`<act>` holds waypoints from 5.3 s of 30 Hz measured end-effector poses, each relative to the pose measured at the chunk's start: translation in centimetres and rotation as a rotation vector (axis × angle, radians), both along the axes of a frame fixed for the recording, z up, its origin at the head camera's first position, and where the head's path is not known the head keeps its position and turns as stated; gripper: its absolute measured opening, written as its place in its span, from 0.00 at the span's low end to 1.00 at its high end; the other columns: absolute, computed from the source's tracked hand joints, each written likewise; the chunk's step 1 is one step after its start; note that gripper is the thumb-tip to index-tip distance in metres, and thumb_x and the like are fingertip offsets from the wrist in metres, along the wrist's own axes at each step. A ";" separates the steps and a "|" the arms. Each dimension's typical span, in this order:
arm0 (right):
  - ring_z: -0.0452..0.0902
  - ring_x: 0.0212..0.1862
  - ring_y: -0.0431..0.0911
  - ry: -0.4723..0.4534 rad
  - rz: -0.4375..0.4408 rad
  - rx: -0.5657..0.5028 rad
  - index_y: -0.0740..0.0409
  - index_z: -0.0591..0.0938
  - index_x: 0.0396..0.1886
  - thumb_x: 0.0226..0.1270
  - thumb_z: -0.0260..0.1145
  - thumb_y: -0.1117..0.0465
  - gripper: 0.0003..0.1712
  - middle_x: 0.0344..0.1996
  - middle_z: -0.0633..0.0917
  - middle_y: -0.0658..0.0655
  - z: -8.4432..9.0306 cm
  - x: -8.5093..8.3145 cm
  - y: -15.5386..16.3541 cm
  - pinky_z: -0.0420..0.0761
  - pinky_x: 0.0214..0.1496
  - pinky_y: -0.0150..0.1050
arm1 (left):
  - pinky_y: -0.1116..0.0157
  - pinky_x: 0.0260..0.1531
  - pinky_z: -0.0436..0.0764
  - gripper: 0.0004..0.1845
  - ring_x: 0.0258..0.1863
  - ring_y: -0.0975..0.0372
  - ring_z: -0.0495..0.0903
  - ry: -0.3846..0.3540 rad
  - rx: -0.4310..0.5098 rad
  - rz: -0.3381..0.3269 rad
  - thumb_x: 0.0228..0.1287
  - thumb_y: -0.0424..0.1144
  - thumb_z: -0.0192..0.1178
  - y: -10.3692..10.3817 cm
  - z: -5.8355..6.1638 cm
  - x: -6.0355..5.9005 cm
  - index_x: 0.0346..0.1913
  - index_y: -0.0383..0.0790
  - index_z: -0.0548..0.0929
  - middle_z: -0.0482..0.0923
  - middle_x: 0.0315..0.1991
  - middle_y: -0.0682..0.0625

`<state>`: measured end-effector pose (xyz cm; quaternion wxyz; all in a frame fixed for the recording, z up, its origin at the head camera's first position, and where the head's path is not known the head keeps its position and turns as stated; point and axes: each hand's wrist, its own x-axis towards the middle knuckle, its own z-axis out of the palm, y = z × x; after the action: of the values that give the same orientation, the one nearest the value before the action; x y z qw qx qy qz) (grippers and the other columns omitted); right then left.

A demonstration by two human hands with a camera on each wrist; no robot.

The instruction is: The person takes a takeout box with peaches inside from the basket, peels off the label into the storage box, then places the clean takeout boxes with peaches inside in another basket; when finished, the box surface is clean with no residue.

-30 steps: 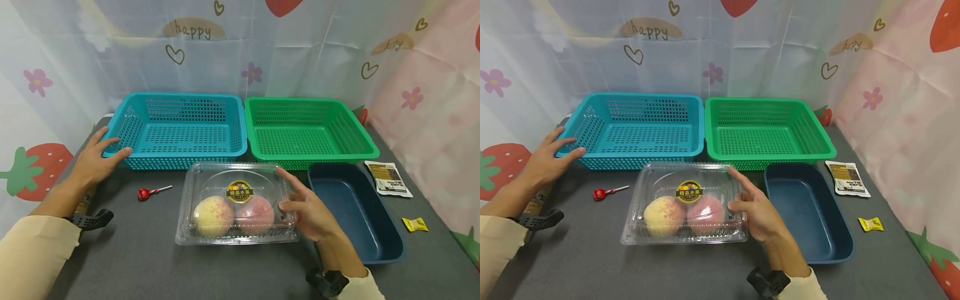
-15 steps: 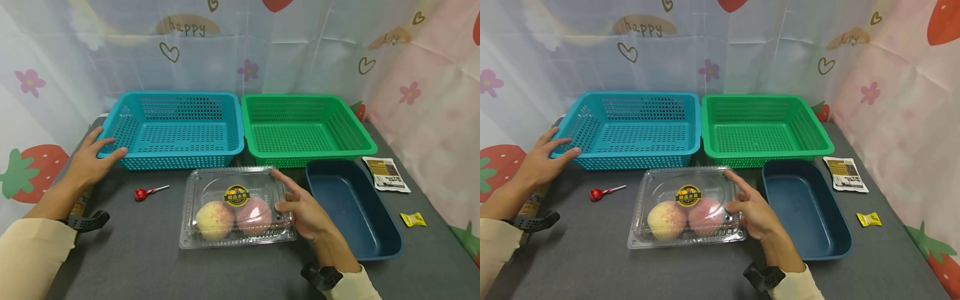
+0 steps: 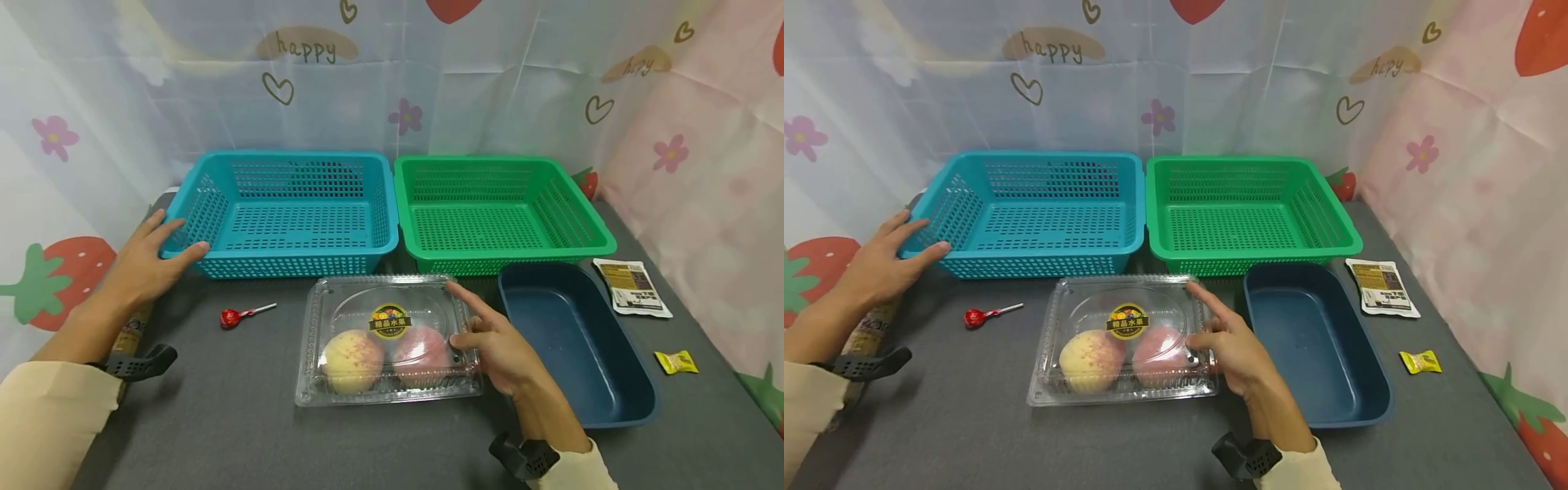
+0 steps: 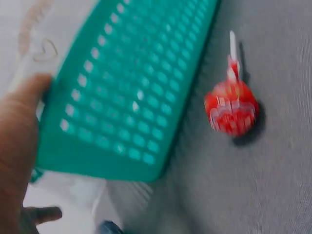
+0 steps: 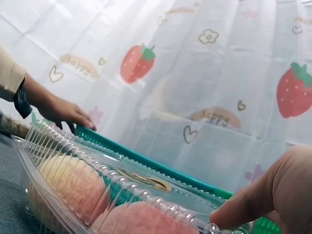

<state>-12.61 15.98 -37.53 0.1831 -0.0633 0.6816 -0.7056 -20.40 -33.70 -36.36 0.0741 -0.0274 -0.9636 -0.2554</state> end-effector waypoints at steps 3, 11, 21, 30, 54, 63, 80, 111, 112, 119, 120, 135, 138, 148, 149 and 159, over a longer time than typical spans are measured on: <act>0.62 0.31 0.49 0.000 -0.020 0.024 0.38 0.60 0.75 0.64 0.58 0.75 0.44 0.30 0.63 0.59 0.0 0.1 0.1 0.68 0.27 0.43 | 0.26 0.51 0.53 0.43 0.69 0.31 0.39 0.038 -0.030 0.014 0.68 0.60 0.51 0.9 1.0 1.0 0.76 0.38 0.51 0.34 0.75 0.35; 0.59 0.30 0.47 0.038 -0.090 0.080 0.34 0.59 0.75 0.63 0.61 0.74 0.46 0.29 0.62 0.58 -0.3 0.4 0.1 0.60 0.22 0.38 | 0.27 0.51 0.56 0.41 0.70 0.35 0.45 0.241 0.006 -0.022 0.66 0.53 0.59 5.6 3.8 4.9 0.76 0.45 0.54 0.44 0.74 0.36; 0.55 0.26 0.45 0.098 -0.102 0.107 0.38 0.59 0.75 0.63 0.62 0.73 0.45 0.27 0.63 0.57 -0.2 0.7 0.0 0.54 0.18 0.35 | 0.30 0.50 0.61 0.40 0.68 0.39 0.55 0.350 0.222 -0.152 0.63 0.49 0.65 11.6 3.4 8.5 0.75 0.49 0.59 0.51 0.72 0.38; 0.54 0.26 0.45 0.109 -0.094 0.123 0.36 0.60 0.75 0.64 0.62 0.72 0.45 0.28 0.61 0.57 -0.2 0.5 0.1 0.54 0.18 0.36 | 0.36 0.46 0.67 0.41 0.65 0.41 0.59 0.360 0.275 -0.205 0.63 0.47 0.65 13.7 1.0 9.2 0.76 0.54 0.57 0.53 0.71 0.39; 0.53 0.27 0.46 0.100 -0.097 0.127 0.36 0.58 0.76 0.64 0.61 0.72 0.45 0.28 0.61 0.57 -0.7 0.3 0.2 0.53 0.20 0.36 | 0.32 0.50 0.65 0.36 0.63 0.38 0.61 0.051 0.267 -0.304 0.65 0.53 0.60 16.9 -3.3 9.5 0.74 0.58 0.60 0.53 0.70 0.38; 0.52 0.22 0.44 0.099 -0.100 0.151 0.36 0.59 0.75 0.64 0.62 0.72 0.45 0.27 0.62 0.57 -0.3 0.4 -0.1 0.55 0.18 0.36 | 0.45 0.51 0.74 0.36 0.57 0.47 0.71 -0.062 0.306 -0.348 0.63 0.56 0.61 17.1 -3.7 9.1 0.73 0.57 0.63 0.67 0.62 0.41; 0.60 0.43 0.53 0.509 -0.035 0.647 0.49 0.64 0.73 0.65 0.64 0.66 0.38 0.47 0.67 0.61 6.0 0.9 -0.8 0.65 0.37 0.46 | 0.61 0.22 0.75 0.40 0.29 0.54 0.71 -0.337 0.801 -0.331 0.55 0.37 0.69 17.6 -3.0 9.0 0.70 0.51 0.63 0.68 0.37 0.36; 0.68 0.43 0.50 0.686 0.279 0.904 0.59 0.83 0.54 0.64 0.66 0.63 0.19 0.41 0.77 0.54 4.1 -3.0 -6.0 0.69 0.43 0.44 | 0.52 0.28 0.82 0.44 0.37 0.47 0.77 -0.501 0.984 -0.366 0.54 0.30 0.69 17.6 -3.1 8.9 0.72 0.50 0.59 0.59 0.51 0.26; 0.68 0.42 0.50 0.689 0.272 0.910 0.59 0.84 0.53 0.63 0.66 0.63 0.17 0.41 0.77 0.54 4.0 -3.0 -6.1 0.69 0.42 0.44 | 0.52 0.28 0.82 0.44 0.37 0.47 0.77 -0.500 0.984 -0.368 0.54 0.30 0.69 17.6 -3.1 8.9 0.72 0.50 0.59 0.59 0.51 0.26; 0.74 0.43 0.47 0.744 0.180 0.913 0.54 0.89 0.39 0.60 0.69 0.63 0.08 0.35 0.82 0.48 3.9 -3.3 -7.2 0.70 0.49 0.47 | 0.52 0.28 0.82 0.45 0.36 0.47 0.77 -0.496 0.986 -0.366 0.54 0.29 0.69 17.4 -3.1 8.8 0.72 0.50 0.58 0.60 0.50 0.27; 0.75 0.42 0.47 0.748 0.167 0.910 0.54 0.90 0.37 0.60 0.69 0.63 0.06 0.33 0.82 0.47 3.9 -3.3 -7.3 0.70 0.51 0.48 | 0.52 0.28 0.82 0.45 0.36 0.47 0.77 -0.496 0.986 -0.364 0.54 0.29 0.70 17.4 -3.1 8.8 0.72 0.50 0.58 0.60 0.50 0.27; 0.72 0.26 0.44 0.503 0.120 0.631 0.59 0.84 0.30 0.68 0.63 0.67 0.07 0.25 0.81 0.51 4.8 -3.6 -6.8 0.74 0.28 0.38 | 0.50 0.29 0.82 0.44 0.37 0.46 0.77 -0.495 0.982 -0.376 0.55 0.31 0.69 17.3 -3.3 8.6 0.72 0.52 0.58 0.59 0.52 0.26; 0.73 0.28 0.45 0.489 0.105 0.596 0.60 0.85 0.31 0.67 0.63 0.67 0.06 0.26 0.82 0.52 5.7 -3.7 -6.5 0.74 0.28 0.37 | 0.50 0.28 0.82 0.44 0.35 0.47 0.78 -0.494 0.988 -0.375 0.55 0.30 0.69 17.4 -3.3 8.7 0.72 0.52 0.58 0.60 0.51 0.27; 0.71 0.34 0.50 0.515 0.200 0.528 0.60 0.86 0.31 0.67 0.64 0.66 0.06 0.28 0.84 0.54 8.9 -3.9 -4.2 0.72 0.30 0.41 | 0.55 0.24 0.81 0.43 0.33 0.49 0.77 -0.478 0.981 -0.383 0.55 0.31 0.69 17.3 -3.3 8.8 0.71 0.53 0.59 0.60 0.50 0.27; 0.73 0.35 0.50 0.513 0.206 0.520 0.61 0.86 0.31 0.67 0.64 0.66 0.06 0.29 0.84 0.54 9.2 -4.0 -3.8 0.74 0.32 0.42 | 0.57 0.23 0.81 0.43 0.32 0.49 0.77 -0.472 0.980 -0.385 0.55 0.31 0.70 17.3 -3.3 8.8 0.71 0.53 0.60 0.60 0.49 0.27; 0.76 0.39 0.52 0.499 0.231 0.447 0.67 0.85 0.33 0.66 0.64 0.68 0.06 0.30 0.84 0.60 11.3 -4.5 0.1 0.80 0.40 0.45 | 0.60 0.20 0.79 0.43 0.27 0.53 0.75 -0.444 0.961 -0.386 0.54 0.32 0.70 17.3 -3.6 8.9 0.71 0.52 0.60 0.63 0.43 0.29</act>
<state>-17.14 16.04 -26.21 0.0991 -0.2687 0.8313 -0.4764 -11.45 -16.43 -39.94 -0.1743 -0.1122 -0.7090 -0.6741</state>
